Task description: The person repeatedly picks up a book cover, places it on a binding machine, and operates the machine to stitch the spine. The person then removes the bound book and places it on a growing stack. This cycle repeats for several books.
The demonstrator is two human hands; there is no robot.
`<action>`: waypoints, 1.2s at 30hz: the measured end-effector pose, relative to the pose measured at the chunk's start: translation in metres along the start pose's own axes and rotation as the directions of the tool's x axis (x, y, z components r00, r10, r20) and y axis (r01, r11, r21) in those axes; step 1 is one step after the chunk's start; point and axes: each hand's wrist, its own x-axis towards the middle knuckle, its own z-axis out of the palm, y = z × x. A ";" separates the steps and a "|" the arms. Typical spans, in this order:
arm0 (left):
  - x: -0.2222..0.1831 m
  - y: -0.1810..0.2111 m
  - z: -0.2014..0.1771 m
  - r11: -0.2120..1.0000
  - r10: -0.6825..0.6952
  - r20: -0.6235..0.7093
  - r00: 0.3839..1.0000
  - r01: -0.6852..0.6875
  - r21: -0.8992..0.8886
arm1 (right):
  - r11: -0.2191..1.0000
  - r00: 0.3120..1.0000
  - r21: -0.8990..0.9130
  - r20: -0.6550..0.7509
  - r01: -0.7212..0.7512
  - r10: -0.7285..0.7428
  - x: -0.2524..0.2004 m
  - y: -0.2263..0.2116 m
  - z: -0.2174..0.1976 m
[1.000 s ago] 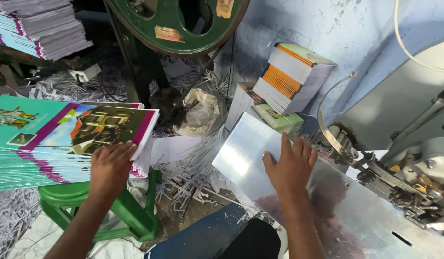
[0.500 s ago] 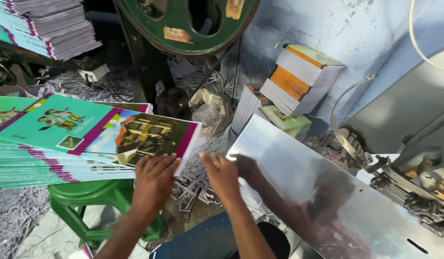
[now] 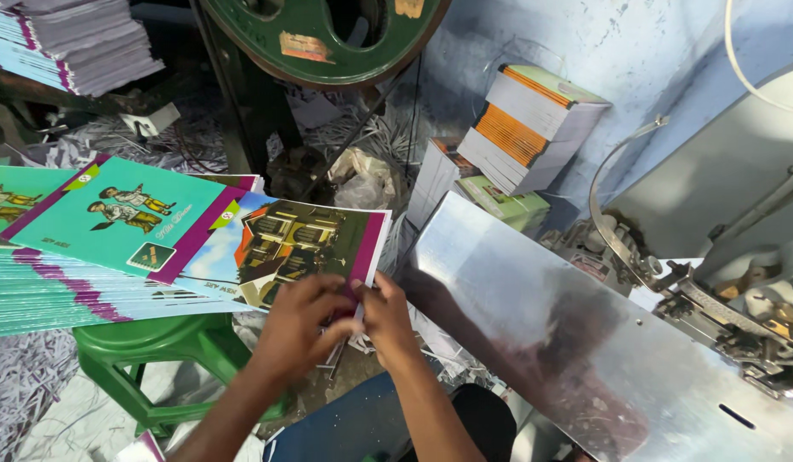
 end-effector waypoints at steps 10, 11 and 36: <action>0.087 -0.108 0.039 0.993 -0.101 0.044 0.994 0.098 0.068 | 0.992 0.999 -0.119 -0.026 0.036 -0.039 -0.021 -0.017 -0.005; 0.093 -0.116 0.042 0.993 -0.105 0.048 0.993 0.101 0.063 | 0.991 0.998 -0.121 -0.026 0.050 -0.053 -0.022 -0.018 -0.006; 0.105 -0.090 0.022 0.965 -0.097 -0.277 0.956 0.023 -0.259 | 0.975 0.976 -0.100 -0.067 0.200 -0.207 -0.043 -0.023 -0.011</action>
